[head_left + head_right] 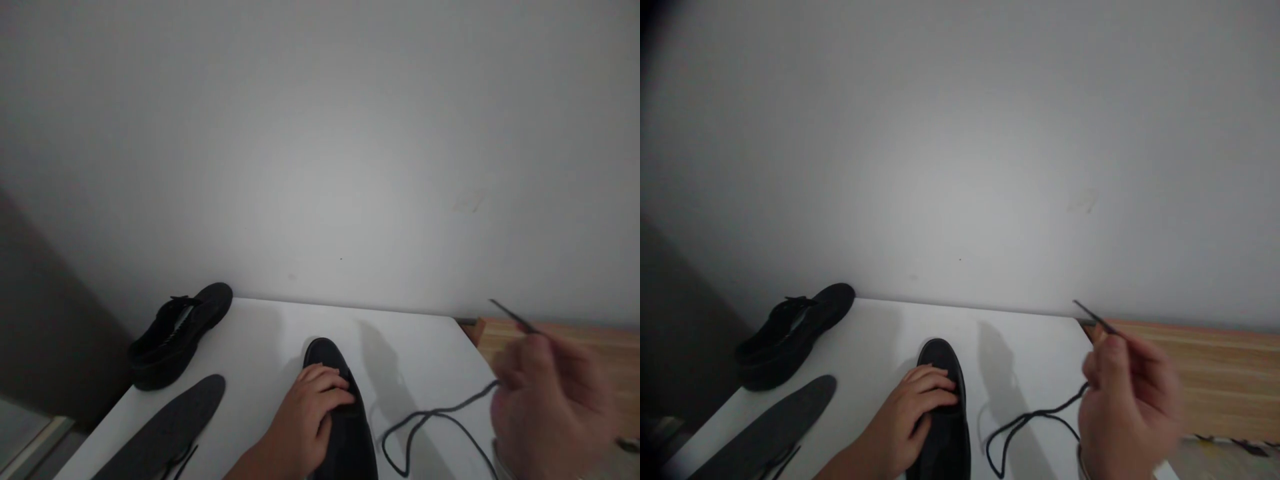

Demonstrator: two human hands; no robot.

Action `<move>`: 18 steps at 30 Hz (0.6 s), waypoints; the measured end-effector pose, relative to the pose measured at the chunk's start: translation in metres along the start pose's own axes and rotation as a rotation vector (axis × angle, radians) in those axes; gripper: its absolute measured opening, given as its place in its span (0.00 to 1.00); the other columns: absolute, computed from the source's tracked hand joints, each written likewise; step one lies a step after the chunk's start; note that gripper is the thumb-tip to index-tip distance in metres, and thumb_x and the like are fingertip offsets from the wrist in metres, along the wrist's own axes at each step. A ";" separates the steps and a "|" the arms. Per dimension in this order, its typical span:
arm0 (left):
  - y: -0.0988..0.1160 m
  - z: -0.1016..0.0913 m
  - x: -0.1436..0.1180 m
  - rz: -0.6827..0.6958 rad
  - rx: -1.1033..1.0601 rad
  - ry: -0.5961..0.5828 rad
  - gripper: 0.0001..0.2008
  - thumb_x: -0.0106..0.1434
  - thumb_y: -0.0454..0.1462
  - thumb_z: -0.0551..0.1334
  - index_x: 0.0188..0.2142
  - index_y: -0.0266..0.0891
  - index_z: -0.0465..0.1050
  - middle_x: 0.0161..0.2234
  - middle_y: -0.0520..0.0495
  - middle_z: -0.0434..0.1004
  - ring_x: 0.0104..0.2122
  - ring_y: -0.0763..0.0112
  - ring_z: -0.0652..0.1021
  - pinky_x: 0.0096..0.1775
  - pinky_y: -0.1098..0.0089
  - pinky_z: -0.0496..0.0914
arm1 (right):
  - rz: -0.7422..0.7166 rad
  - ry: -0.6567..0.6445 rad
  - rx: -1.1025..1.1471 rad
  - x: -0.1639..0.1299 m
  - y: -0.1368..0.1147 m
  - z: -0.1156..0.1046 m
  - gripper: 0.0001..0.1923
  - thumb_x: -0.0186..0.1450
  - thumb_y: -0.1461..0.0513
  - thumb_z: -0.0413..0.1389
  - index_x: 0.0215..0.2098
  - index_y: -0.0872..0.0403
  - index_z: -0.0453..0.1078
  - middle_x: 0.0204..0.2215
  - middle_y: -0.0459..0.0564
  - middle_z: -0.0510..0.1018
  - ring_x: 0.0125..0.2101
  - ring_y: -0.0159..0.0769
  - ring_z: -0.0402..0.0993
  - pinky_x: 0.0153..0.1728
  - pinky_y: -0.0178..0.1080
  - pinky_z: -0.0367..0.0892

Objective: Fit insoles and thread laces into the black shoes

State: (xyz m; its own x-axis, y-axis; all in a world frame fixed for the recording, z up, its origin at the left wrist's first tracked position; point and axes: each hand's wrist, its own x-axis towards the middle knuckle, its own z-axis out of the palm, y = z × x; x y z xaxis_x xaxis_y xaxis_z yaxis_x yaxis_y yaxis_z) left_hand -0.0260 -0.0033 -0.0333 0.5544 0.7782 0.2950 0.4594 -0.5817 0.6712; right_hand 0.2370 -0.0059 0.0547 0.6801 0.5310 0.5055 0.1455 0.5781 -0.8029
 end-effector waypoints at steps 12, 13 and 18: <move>-0.006 -0.020 0.005 -0.077 0.016 -0.083 0.26 0.48 0.24 0.61 0.43 0.48 0.81 0.51 0.49 0.78 0.56 0.57 0.71 0.60 0.56 0.61 | 0.353 -0.688 -0.282 -0.069 0.118 0.024 0.16 0.59 0.49 0.63 0.32 0.54 0.77 0.25 0.49 0.78 0.26 0.37 0.72 0.27 0.36 0.68; -0.003 -0.025 0.007 -0.093 -0.009 -0.117 0.22 0.50 0.26 0.65 0.43 0.47 0.81 0.51 0.48 0.78 0.56 0.56 0.71 0.60 0.56 0.60 | 0.363 -0.714 -0.286 -0.070 0.119 0.024 0.16 0.58 0.49 0.63 0.31 0.54 0.78 0.25 0.49 0.79 0.26 0.37 0.73 0.28 0.36 0.69; 0.002 -0.034 0.022 -0.146 -0.124 -0.106 0.06 0.65 0.39 0.65 0.38 0.43 0.81 0.44 0.47 0.81 0.49 0.59 0.75 0.55 0.58 0.63 | 0.437 -0.798 -0.280 -0.071 0.120 0.021 0.17 0.57 0.48 0.64 0.31 0.53 0.80 0.29 0.52 0.82 0.31 0.41 0.76 0.31 0.37 0.71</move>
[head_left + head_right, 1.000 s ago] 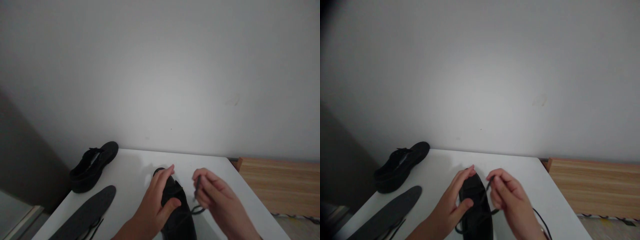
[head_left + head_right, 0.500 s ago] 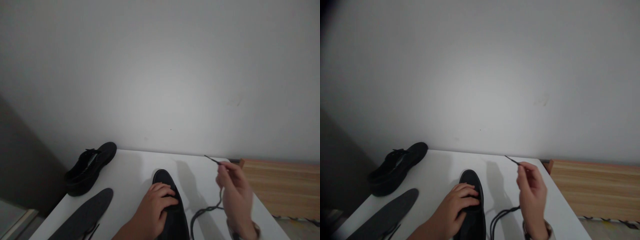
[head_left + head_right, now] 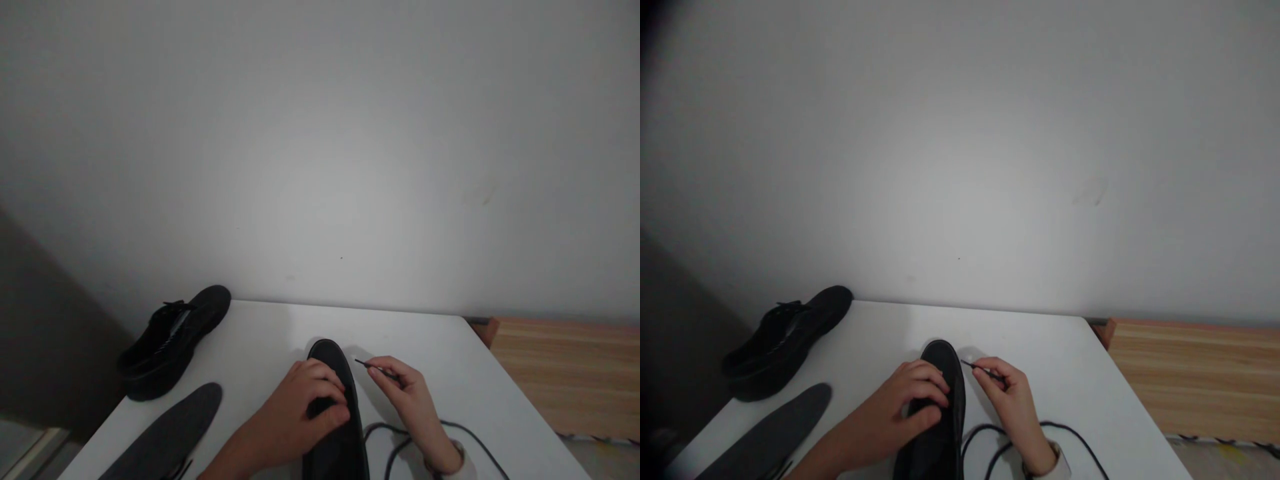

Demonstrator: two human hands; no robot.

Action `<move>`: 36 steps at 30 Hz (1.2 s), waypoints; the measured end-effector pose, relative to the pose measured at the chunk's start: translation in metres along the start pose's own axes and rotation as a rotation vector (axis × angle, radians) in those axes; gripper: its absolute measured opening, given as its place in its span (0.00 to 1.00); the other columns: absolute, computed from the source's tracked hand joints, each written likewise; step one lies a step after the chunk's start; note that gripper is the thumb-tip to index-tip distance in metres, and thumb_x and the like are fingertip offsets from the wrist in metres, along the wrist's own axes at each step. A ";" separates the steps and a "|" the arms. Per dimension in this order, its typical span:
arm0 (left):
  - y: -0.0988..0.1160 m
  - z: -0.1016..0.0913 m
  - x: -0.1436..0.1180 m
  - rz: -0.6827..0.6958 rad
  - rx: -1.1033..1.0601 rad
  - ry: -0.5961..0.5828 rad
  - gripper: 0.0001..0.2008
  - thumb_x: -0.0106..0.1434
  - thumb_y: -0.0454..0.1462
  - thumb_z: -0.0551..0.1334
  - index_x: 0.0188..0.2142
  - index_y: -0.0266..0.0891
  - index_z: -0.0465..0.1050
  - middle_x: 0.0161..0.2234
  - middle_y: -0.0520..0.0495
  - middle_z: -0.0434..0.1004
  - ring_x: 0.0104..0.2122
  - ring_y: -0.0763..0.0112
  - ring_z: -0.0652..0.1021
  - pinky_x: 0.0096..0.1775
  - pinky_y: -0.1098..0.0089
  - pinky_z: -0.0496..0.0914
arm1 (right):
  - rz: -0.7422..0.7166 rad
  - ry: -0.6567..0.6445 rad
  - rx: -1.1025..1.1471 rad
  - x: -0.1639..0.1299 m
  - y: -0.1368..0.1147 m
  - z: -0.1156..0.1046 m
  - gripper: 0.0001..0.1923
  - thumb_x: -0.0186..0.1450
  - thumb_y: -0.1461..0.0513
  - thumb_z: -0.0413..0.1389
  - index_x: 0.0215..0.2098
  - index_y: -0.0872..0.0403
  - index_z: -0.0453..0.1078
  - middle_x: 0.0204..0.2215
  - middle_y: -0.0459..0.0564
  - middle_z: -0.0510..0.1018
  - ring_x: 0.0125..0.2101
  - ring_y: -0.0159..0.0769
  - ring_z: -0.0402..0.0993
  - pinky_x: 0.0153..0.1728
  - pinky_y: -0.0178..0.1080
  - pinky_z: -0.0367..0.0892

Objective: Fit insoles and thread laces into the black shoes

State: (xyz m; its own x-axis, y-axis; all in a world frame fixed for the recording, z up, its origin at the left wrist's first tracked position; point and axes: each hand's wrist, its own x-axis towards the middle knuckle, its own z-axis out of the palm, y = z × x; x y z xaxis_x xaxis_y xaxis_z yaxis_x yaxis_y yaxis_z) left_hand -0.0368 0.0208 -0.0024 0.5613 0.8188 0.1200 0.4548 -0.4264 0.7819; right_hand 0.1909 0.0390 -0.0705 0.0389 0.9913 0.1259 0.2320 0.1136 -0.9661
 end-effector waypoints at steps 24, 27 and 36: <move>-0.008 0.043 0.018 -0.180 0.128 0.296 0.09 0.59 0.27 0.66 0.34 0.41 0.83 0.37 0.45 0.78 0.42 0.55 0.74 0.46 0.52 0.67 | -0.037 -0.320 -0.100 -0.011 -0.004 0.005 0.05 0.63 0.62 0.54 0.28 0.52 0.65 0.21 0.40 0.60 0.24 0.31 0.55 0.25 0.34 0.53; -0.008 0.043 0.018 -0.179 0.125 0.301 0.09 0.59 0.27 0.66 0.34 0.42 0.83 0.37 0.45 0.78 0.43 0.55 0.75 0.46 0.53 0.67 | -0.047 -0.308 -0.116 -0.012 -0.002 0.011 0.06 0.65 0.60 0.54 0.31 0.53 0.67 0.21 0.39 0.59 0.23 0.31 0.55 0.25 0.34 0.54; -0.006 0.044 0.016 -0.173 0.059 0.339 0.06 0.60 0.41 0.71 0.33 0.41 0.82 0.36 0.46 0.77 0.42 0.55 0.74 0.46 0.53 0.66 | -0.070 -0.153 -0.103 -0.011 -0.004 0.012 0.17 0.67 0.51 0.55 0.40 0.54 0.79 0.26 0.48 0.76 0.22 0.33 0.64 0.24 0.35 0.61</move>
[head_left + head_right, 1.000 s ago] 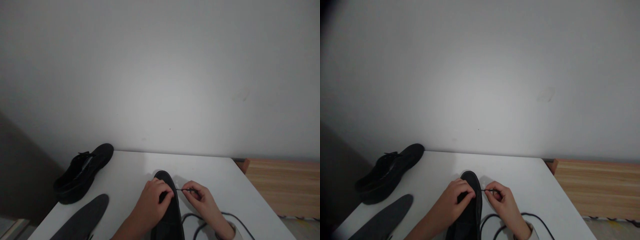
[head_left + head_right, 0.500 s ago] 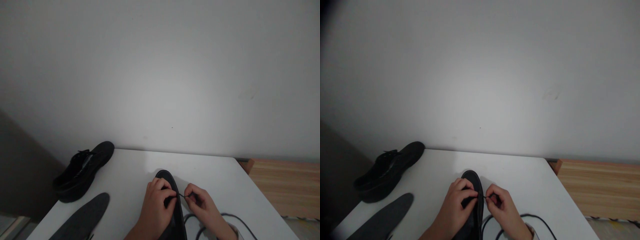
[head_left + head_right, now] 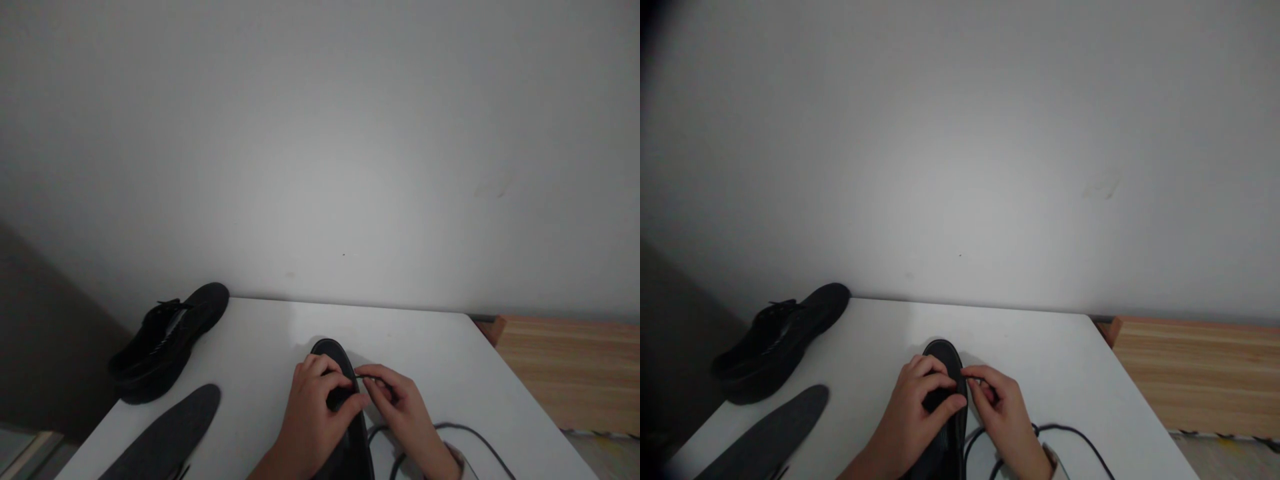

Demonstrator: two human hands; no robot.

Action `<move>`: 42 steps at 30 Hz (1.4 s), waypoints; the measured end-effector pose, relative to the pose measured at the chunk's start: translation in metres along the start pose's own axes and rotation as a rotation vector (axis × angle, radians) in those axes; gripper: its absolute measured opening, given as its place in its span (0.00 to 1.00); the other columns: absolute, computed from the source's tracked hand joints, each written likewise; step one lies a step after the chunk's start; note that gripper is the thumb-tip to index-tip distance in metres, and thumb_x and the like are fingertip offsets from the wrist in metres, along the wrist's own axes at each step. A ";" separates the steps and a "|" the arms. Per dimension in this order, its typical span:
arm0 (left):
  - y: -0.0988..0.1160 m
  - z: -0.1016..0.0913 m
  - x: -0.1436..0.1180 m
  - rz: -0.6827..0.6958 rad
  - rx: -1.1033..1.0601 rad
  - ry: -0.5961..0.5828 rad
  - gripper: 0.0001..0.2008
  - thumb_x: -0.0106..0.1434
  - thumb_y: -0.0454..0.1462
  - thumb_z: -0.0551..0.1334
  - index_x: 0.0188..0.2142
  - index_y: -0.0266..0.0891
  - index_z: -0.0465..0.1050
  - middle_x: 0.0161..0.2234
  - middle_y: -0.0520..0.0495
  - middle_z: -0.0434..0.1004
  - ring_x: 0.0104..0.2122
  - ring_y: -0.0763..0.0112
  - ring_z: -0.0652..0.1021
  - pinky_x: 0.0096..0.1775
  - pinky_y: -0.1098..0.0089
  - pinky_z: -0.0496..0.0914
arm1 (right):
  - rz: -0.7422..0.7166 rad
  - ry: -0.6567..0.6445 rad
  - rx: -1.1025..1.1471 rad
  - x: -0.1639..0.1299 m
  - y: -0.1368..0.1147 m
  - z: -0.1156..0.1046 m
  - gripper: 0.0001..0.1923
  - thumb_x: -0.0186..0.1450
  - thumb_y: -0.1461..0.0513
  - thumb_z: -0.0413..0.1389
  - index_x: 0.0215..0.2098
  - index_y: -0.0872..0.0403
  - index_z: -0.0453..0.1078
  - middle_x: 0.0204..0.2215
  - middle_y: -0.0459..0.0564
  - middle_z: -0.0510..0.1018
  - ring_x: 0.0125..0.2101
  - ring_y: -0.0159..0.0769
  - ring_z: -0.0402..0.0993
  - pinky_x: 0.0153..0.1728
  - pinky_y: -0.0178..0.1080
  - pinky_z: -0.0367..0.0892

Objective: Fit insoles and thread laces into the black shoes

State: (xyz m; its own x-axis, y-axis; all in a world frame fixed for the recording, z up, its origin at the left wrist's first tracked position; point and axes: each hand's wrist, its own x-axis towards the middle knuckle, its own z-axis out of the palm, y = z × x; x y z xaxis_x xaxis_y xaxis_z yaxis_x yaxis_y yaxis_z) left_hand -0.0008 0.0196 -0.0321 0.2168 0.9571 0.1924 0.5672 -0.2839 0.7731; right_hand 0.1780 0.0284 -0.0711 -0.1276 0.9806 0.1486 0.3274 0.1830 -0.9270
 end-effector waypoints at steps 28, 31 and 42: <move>-0.009 0.000 0.003 0.018 -0.079 0.017 0.05 0.57 0.31 0.66 0.32 0.40 0.80 0.35 0.45 0.77 0.41 0.57 0.76 0.48 0.53 0.69 | -0.139 -0.129 -0.127 -0.009 -0.010 -0.007 0.07 0.64 0.65 0.52 0.28 0.51 0.61 0.22 0.40 0.60 0.25 0.32 0.59 0.27 0.34 0.55; -0.010 0.000 0.003 0.032 -0.078 0.033 0.05 0.56 0.31 0.66 0.32 0.40 0.80 0.34 0.45 0.77 0.41 0.58 0.77 0.48 0.54 0.70 | -0.116 -0.096 -0.111 -0.009 -0.008 -0.006 0.07 0.66 0.63 0.52 0.28 0.52 0.63 0.23 0.40 0.62 0.25 0.32 0.60 0.27 0.35 0.57; -0.011 -0.001 0.003 0.047 -0.091 0.006 0.06 0.57 0.30 0.65 0.32 0.39 0.80 0.35 0.45 0.77 0.41 0.59 0.76 0.48 0.55 0.69 | -0.054 -0.080 -0.134 -0.008 -0.005 0.000 0.09 0.70 0.60 0.50 0.30 0.51 0.61 0.24 0.40 0.63 0.25 0.32 0.60 0.27 0.35 0.57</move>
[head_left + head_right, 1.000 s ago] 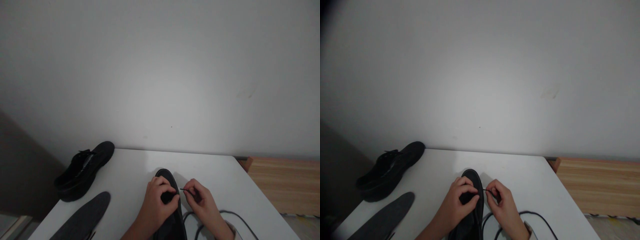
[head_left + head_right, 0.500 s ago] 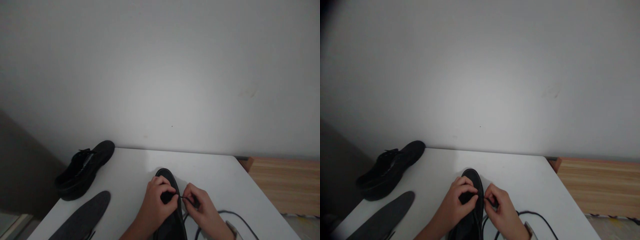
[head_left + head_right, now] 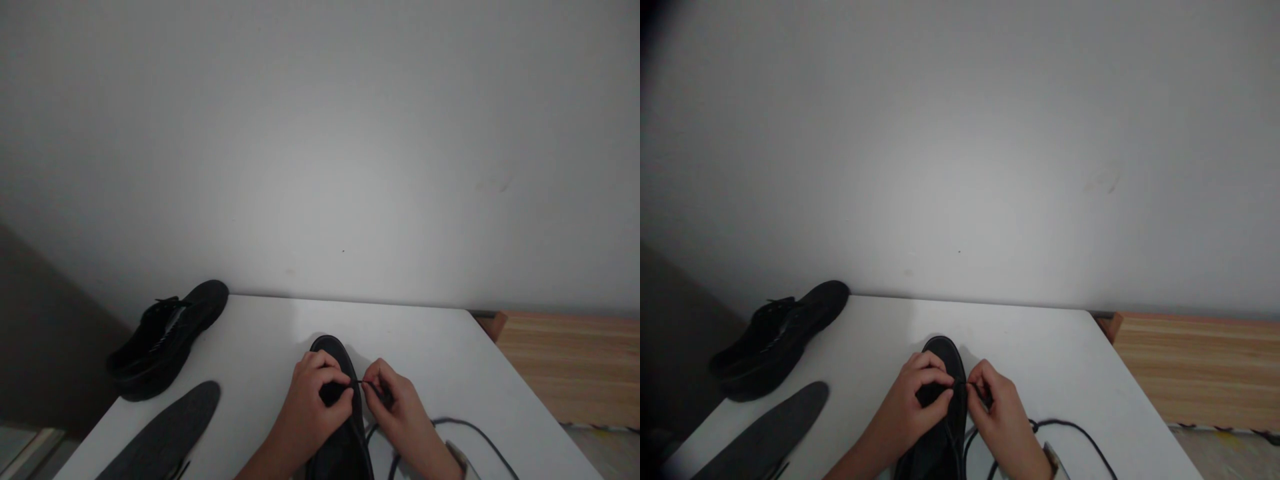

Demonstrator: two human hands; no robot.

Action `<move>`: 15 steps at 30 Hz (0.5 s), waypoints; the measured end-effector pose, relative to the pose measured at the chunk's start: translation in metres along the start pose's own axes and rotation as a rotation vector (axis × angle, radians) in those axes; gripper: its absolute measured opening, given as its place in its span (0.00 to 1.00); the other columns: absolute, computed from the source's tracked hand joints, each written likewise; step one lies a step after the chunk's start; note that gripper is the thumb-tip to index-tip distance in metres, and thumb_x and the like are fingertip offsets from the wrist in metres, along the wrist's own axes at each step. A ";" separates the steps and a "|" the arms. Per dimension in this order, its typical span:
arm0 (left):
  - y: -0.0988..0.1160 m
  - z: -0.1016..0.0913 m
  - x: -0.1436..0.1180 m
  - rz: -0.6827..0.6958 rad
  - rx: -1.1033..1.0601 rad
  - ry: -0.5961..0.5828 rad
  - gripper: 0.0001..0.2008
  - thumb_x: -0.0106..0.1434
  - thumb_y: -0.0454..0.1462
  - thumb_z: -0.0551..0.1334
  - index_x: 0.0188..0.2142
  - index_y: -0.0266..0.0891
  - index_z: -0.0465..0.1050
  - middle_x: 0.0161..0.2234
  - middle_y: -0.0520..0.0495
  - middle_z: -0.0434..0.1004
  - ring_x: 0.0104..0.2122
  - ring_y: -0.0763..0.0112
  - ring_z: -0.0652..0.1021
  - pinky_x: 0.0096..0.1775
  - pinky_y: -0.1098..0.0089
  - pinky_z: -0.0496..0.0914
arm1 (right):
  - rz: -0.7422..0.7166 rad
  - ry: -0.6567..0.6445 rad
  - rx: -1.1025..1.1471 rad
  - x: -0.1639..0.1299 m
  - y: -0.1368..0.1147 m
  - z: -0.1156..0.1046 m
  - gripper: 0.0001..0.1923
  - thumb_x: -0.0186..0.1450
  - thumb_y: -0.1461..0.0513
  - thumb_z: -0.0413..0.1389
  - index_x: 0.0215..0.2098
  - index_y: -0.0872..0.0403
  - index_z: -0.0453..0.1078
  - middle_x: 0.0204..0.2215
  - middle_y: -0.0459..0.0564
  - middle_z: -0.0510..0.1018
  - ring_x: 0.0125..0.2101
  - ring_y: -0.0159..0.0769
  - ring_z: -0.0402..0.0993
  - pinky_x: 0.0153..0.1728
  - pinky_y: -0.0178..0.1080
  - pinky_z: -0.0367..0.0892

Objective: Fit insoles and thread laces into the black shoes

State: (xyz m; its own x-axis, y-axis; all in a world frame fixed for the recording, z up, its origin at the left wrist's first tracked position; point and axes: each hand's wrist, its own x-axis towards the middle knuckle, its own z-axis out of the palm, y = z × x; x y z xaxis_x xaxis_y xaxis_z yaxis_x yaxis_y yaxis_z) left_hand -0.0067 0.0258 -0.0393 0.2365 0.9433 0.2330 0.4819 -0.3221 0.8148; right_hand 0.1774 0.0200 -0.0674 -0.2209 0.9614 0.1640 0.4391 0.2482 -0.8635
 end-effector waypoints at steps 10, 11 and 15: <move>-0.002 0.001 -0.001 0.003 -0.026 0.016 0.06 0.56 0.29 0.64 0.31 0.38 0.80 0.35 0.45 0.76 0.41 0.58 0.76 0.48 0.54 0.68 | 0.023 -0.030 0.095 -0.002 0.001 0.003 0.10 0.70 0.57 0.50 0.31 0.51 0.63 0.24 0.40 0.62 0.26 0.32 0.59 0.28 0.35 0.56; -0.002 0.001 -0.001 0.003 -0.023 0.013 0.06 0.56 0.29 0.64 0.31 0.38 0.80 0.34 0.45 0.76 0.40 0.58 0.76 0.48 0.54 0.68 | 0.026 -0.032 0.103 -0.002 0.001 0.003 0.10 0.70 0.57 0.50 0.32 0.51 0.63 0.24 0.40 0.62 0.26 0.32 0.59 0.28 0.35 0.56; -0.002 0.001 -0.001 0.003 -0.027 0.011 0.06 0.57 0.29 0.64 0.31 0.38 0.79 0.34 0.45 0.76 0.40 0.58 0.76 0.48 0.55 0.67 | 0.043 -0.022 0.115 -0.001 -0.001 0.006 0.10 0.70 0.58 0.51 0.31 0.52 0.64 0.24 0.41 0.64 0.26 0.32 0.60 0.28 0.35 0.56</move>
State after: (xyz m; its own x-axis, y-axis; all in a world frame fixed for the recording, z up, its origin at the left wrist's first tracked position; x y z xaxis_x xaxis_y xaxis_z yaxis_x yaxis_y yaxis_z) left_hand -0.0067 0.0258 -0.0420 0.2290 0.9430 0.2413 0.4578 -0.3231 0.8283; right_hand 0.1720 0.0179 -0.0697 -0.2237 0.9677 0.1162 0.3462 0.1903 -0.9186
